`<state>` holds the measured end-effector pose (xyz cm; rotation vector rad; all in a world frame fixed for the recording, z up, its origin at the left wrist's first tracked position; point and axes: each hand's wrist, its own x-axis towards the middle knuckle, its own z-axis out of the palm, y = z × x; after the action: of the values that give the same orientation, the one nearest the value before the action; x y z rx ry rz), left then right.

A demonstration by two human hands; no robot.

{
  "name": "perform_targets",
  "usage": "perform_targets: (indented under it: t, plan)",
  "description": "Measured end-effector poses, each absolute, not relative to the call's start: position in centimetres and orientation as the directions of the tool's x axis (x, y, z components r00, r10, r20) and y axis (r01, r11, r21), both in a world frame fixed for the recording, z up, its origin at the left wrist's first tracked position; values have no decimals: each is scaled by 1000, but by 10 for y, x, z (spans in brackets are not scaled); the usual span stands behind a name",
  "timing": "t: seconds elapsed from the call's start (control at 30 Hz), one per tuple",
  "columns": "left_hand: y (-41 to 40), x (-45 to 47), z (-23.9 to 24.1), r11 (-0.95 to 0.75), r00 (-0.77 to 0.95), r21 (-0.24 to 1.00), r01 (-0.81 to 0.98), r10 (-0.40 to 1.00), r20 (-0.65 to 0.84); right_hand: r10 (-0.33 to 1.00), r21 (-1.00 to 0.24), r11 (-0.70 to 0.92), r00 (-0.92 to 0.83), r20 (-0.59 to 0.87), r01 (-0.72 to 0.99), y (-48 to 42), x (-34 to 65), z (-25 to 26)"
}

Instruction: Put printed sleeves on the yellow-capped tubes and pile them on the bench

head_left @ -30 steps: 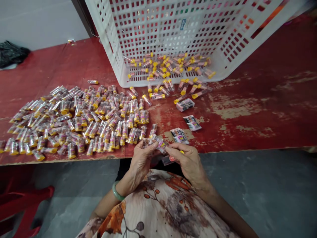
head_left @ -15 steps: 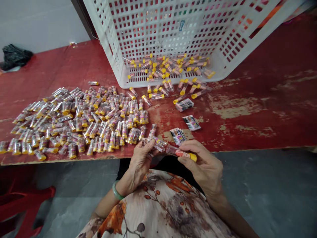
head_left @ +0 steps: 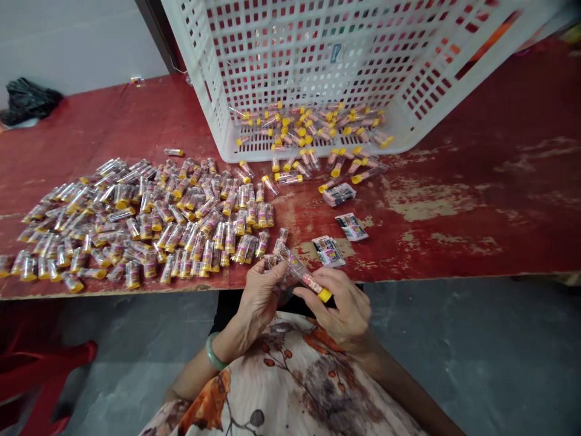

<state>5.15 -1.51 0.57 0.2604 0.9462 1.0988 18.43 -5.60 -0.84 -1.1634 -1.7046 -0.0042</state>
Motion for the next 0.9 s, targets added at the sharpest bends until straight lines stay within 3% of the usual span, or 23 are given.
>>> perform_targets:
  t: [0.07, 0.2, 0.43, 0.5, 0.67, 0.77, 0.9]
  plan:
    - [-14, 50, 7, 468, 118, 613, -636, 844, -523, 704, -522, 558, -35, 709, 645, -55, 183, -10]
    - [-12, 45, 4, 460, 136, 608, -647, 854, -502, 826, -667, 552, -214, 522, 501, -55, 190, -9]
    - [-25, 48, -8, 603, 260, 434, -669, 737, -624, 820, -732, 522, -20, 573, 437, -75, 188, -27]
    - [-28, 50, -10, 592, 232, 439, -676, 737, -635, 800, -686, 546, -56, 597, 482, -82, 189, -30]
    - [-26, 53, -8, 570, 234, 492, -658, 776, -585, 632, -295, 671, -316, 708, 680, -83, 192, -29]
    - [-27, 54, -6, 589, 233, 518, -621, 769, -595, 657, -311, 621, -263, 706, 720, -79, 191, -30]
    - [-32, 55, -6, 644, 293, 498, -581, 736, -610, 679, -448, 502, -16, 734, 739, -74, 188, -32]
